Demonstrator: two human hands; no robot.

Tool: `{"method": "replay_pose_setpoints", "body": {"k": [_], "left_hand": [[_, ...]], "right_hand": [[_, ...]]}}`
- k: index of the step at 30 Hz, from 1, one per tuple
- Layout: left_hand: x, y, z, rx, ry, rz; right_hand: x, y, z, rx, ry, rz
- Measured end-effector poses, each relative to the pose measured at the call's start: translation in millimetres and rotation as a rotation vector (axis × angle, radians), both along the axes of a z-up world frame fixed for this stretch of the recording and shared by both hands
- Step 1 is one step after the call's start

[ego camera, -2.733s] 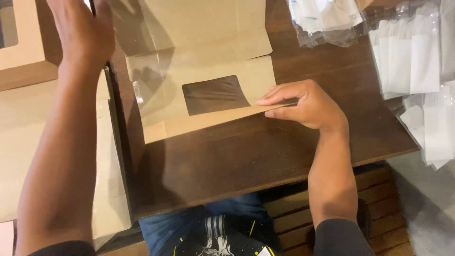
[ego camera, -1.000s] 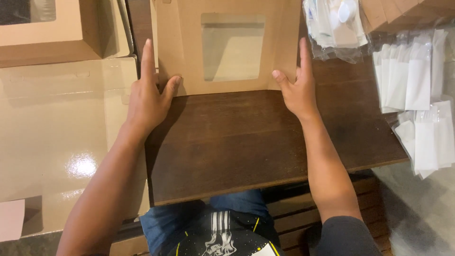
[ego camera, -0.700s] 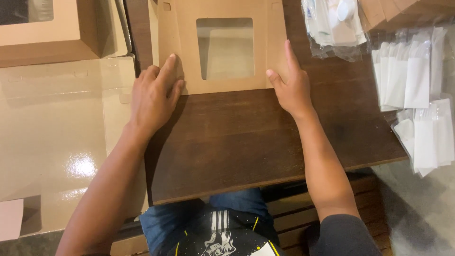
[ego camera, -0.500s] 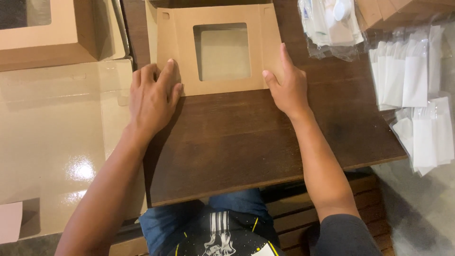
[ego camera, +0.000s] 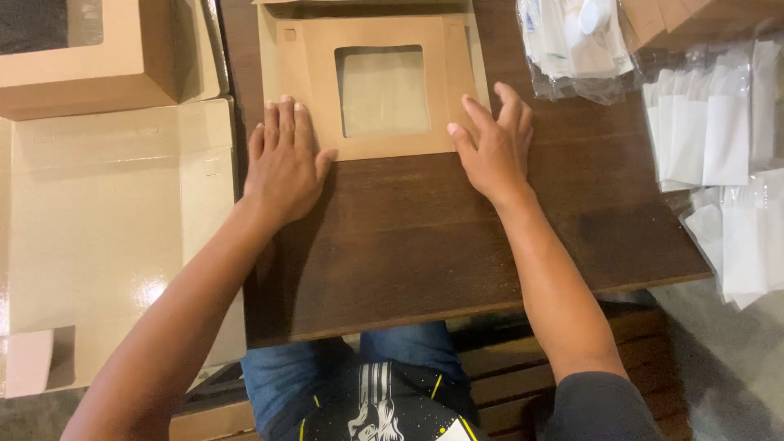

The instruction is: Assembling a cardboard box with a clear window by folding and tucking flaps into place.

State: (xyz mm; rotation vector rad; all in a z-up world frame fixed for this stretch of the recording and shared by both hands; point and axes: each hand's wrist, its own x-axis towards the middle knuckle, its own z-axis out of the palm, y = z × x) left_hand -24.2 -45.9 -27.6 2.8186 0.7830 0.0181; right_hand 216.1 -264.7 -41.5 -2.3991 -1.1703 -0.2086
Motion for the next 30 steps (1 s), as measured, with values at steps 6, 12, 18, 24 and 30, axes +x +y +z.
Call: {"method": "replay_pose_setpoints", "body": {"k": [6, 12, 18, 24, 30], "left_hand": [[40, -29, -14, -0.016, -0.026, 0.161], [81, -62, -5, -0.066, -0.068, 0.277], [81, -67, -2, -0.036, -0.105, 0.327], [83, -61, -8, 0.061, -0.003, 0.328], [85, -58, -19, 0.126, -0.057, 0.344]], "right_hand": [[-5, 0, -1, -0.043, 0.059, 0.049], [-5, -1, -9, -0.062, 0.076, 0.111], [-12, 9, 13, -0.211, 0.171, 0.12], [-12, 65, 70, -0.592, 0.317, 0.066], [38, 115, 31, -0.44, 0.163, 0.141]]}}
